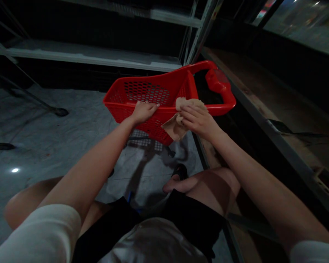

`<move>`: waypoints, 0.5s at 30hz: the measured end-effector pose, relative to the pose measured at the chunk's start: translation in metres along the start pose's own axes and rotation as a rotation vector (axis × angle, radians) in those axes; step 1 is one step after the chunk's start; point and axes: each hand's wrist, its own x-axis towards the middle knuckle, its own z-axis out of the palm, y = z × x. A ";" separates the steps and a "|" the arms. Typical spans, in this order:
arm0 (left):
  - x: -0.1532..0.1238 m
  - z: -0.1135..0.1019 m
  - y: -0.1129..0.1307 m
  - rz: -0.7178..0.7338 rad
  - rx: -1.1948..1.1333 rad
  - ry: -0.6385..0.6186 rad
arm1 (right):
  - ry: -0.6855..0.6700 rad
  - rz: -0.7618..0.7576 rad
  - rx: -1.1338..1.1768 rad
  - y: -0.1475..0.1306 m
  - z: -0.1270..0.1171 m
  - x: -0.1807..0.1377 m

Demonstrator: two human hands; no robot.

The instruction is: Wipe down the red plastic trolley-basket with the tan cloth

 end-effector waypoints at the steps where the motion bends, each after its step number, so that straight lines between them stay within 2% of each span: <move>1: 0.002 0.000 -0.002 0.014 -0.007 0.000 | -0.035 -0.014 -0.015 0.002 0.000 0.007; 4: 0.006 0.000 -0.007 0.029 -0.027 0.007 | -0.136 -0.048 -0.099 0.008 0.012 0.014; 8: 0.011 -0.001 -0.011 0.050 -0.014 0.001 | -0.382 -0.276 -0.180 0.019 0.043 0.003; 11: 0.015 -0.002 -0.013 0.073 -0.018 -0.015 | -0.512 -0.390 -0.262 0.028 0.049 -0.004; 13: 0.017 -0.002 -0.015 0.082 -0.037 -0.015 | -0.454 -0.366 -0.281 0.034 0.039 -0.009; 15: 0.020 -0.002 -0.016 0.094 -0.054 -0.012 | -0.277 -0.276 -0.273 0.039 0.026 -0.016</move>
